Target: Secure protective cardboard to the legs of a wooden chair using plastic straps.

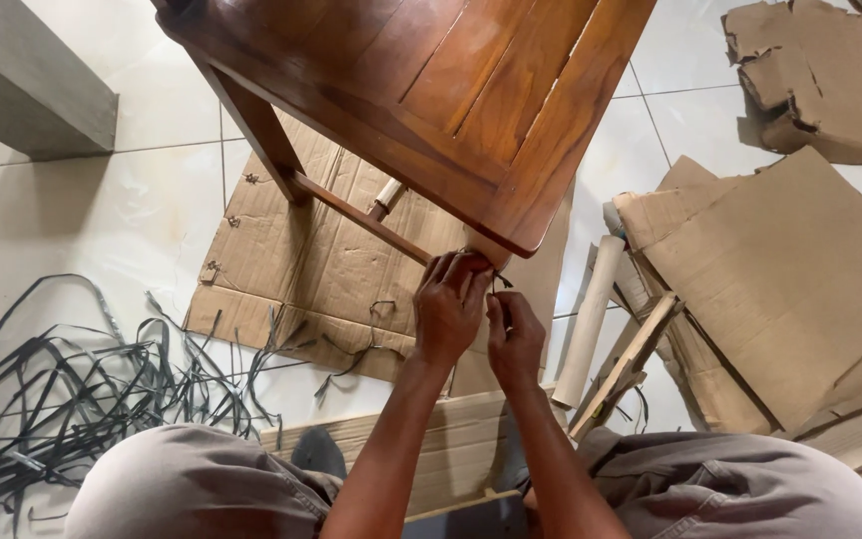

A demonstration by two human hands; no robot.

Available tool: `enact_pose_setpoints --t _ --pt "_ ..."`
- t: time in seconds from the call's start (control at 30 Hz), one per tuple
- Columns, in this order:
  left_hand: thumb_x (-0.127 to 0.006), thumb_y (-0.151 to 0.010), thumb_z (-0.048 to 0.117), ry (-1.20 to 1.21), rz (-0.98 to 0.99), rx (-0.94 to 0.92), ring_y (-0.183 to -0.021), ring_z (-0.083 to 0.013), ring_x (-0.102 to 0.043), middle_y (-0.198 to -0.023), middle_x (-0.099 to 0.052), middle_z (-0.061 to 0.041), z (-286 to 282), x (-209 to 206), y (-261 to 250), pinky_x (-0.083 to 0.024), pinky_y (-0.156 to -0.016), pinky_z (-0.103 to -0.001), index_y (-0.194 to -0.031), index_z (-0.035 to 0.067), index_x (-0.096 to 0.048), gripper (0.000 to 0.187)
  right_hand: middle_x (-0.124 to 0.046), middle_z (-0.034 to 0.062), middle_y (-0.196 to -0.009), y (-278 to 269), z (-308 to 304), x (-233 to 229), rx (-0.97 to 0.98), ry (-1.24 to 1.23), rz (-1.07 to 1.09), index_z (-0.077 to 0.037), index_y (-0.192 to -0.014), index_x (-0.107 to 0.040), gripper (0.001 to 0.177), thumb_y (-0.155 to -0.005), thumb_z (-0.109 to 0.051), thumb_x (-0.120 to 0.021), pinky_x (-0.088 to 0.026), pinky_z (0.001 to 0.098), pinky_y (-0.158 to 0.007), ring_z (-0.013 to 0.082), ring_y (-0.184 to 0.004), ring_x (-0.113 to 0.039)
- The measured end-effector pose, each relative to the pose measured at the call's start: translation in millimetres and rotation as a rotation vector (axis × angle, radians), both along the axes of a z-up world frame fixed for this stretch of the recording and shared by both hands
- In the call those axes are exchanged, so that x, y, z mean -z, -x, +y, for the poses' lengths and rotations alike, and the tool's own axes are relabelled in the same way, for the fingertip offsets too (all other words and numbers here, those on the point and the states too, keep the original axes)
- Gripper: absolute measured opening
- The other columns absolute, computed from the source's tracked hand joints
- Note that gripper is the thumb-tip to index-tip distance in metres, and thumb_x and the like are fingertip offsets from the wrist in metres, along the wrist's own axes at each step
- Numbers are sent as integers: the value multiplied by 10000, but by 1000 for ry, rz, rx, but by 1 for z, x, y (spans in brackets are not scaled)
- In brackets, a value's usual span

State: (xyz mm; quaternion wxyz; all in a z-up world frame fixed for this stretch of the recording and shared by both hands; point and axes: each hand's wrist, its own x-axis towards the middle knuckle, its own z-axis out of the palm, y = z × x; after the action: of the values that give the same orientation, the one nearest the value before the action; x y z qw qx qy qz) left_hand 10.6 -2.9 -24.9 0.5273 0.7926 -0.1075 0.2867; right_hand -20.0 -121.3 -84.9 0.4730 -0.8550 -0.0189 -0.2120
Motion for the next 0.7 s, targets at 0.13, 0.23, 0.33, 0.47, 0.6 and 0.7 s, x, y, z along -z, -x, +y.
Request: enact_pose_setpoints --t 0.13,0.23,0.33,0.47,0.6,0.7 --pt "-785 -880 202 78 84 -62 -818 -375 -684 -832 -659 -119 -5 0 7 -549 -744 -460 -951 93 -675 170 -617 89 -718 3 -4 15 -18 -13 51 -98 -944 -684 88 -1023 -113 -649 -513 376 -595 245 -612 -632" --pt "-857 -797 316 71 120 -148 -785 -378 -694 -814 -654 -130 -13 10 4 -565 -730 -475 -944 97 -611 361 -592 107 -713 3 -5 23 -24 5 56 -84 -936 -677 64 -996 -77 -657 -511 382 -587 268 -614 -624" --pt "-875 -766 366 6 132 -211 -726 -372 -701 -762 -641 -125 -17 18 -2 -573 -684 -482 -918 112 -533 452 -566 96 -707 5 -2 30 -26 -9 82 -86 -924 -668 56 -974 -61 -665 -513 357 -584 247 -615 -598" --pt "-872 -716 305 -61 133 -238 -704 -373 -704 -729 -626 -105 -17 30 -9 -569 -645 -484 -903 136 -516 436 -604 155 -768 8 -3 42 1 -79 224 -45 -977 -674 35 -978 -76 -659 -542 360 -625 263 -683 -631" --pt "-836 -755 245 -94 71 -194 -750 -388 -703 -752 -620 -125 -5 38 2 -574 -709 -480 -913 130 -506 383 -672 208 -912 12 -7 65 -13 -95 425 -31 -1057 -669 126 -983 -127 -632 -591 442 -708 359 -825 -708" --pt "-714 -862 291 14 497 -104 -866 -463 -669 -870 -608 -151 5 116 19 -542 -742 -600 -964 125 -508 283 -727 154 -1054 19 -10 95 -25 -34 711 -113 -1123 -706 219 -981 -249 -609 -568 477 -895 337 -998 -729"
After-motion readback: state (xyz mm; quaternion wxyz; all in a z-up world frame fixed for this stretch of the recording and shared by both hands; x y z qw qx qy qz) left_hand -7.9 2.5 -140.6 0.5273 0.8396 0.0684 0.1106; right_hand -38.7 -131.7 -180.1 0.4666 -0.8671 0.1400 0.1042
